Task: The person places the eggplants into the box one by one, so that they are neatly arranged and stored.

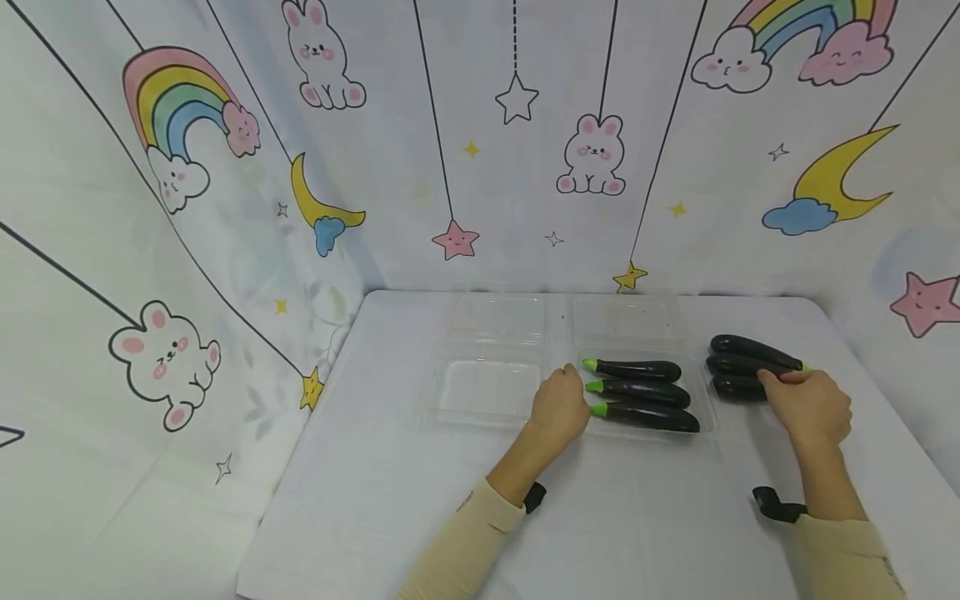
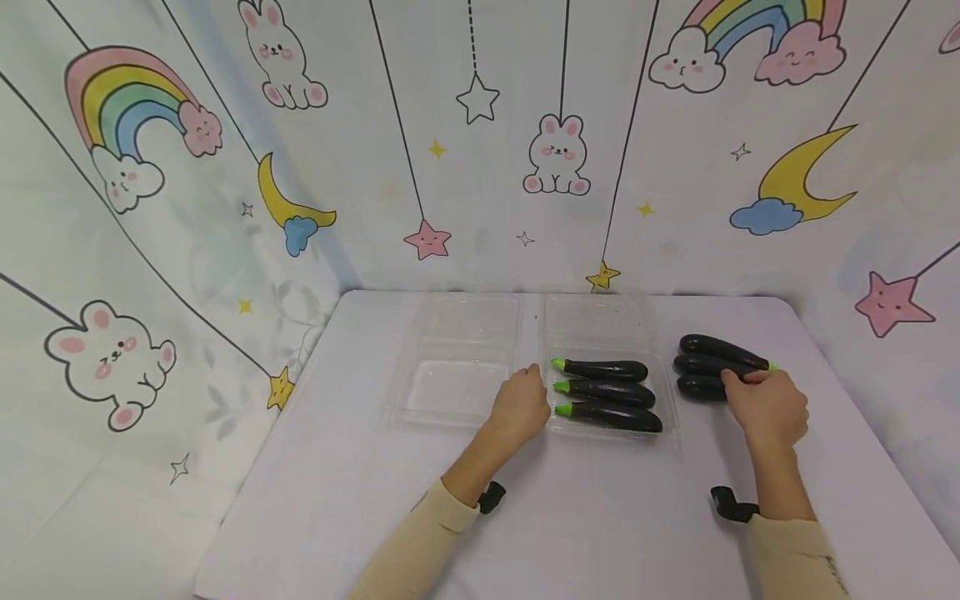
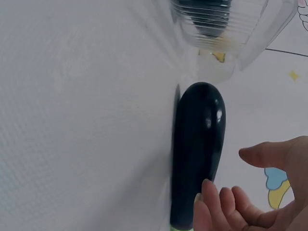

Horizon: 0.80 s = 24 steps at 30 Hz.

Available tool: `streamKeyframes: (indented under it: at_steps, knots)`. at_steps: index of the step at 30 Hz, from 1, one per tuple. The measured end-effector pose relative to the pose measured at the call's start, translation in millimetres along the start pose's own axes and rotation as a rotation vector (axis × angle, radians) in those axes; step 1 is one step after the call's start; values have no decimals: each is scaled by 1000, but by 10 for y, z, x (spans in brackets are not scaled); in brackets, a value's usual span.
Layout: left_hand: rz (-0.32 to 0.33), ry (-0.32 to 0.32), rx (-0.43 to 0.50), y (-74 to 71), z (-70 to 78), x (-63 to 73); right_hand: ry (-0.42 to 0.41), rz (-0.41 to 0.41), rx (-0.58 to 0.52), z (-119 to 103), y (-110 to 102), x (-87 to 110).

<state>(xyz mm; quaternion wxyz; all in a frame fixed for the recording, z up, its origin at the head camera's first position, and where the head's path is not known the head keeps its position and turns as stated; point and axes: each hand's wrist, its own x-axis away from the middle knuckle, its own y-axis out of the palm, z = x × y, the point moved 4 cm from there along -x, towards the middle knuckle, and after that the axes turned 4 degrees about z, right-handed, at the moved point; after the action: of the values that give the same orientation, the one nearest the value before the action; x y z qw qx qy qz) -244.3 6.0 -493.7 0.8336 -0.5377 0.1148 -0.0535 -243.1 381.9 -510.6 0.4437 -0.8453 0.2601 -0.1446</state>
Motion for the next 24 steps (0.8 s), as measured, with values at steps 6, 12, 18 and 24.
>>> streamKeyframes:
  at_steps: [6,12,18,24]
  knots:
    - [7,10,-9,4,-2,-1,13,-14,12,82,32,-50]
    - [33,6,-26,-63,24,-35,-19,-8,11,16,49,-89]
    - [41,-23,-22,-102,-23,-132,-56,-7,2,-124,89,-140]
    - [9,-67,-13,-105,-30,-287,-73,6,-14,-197,86,-133]
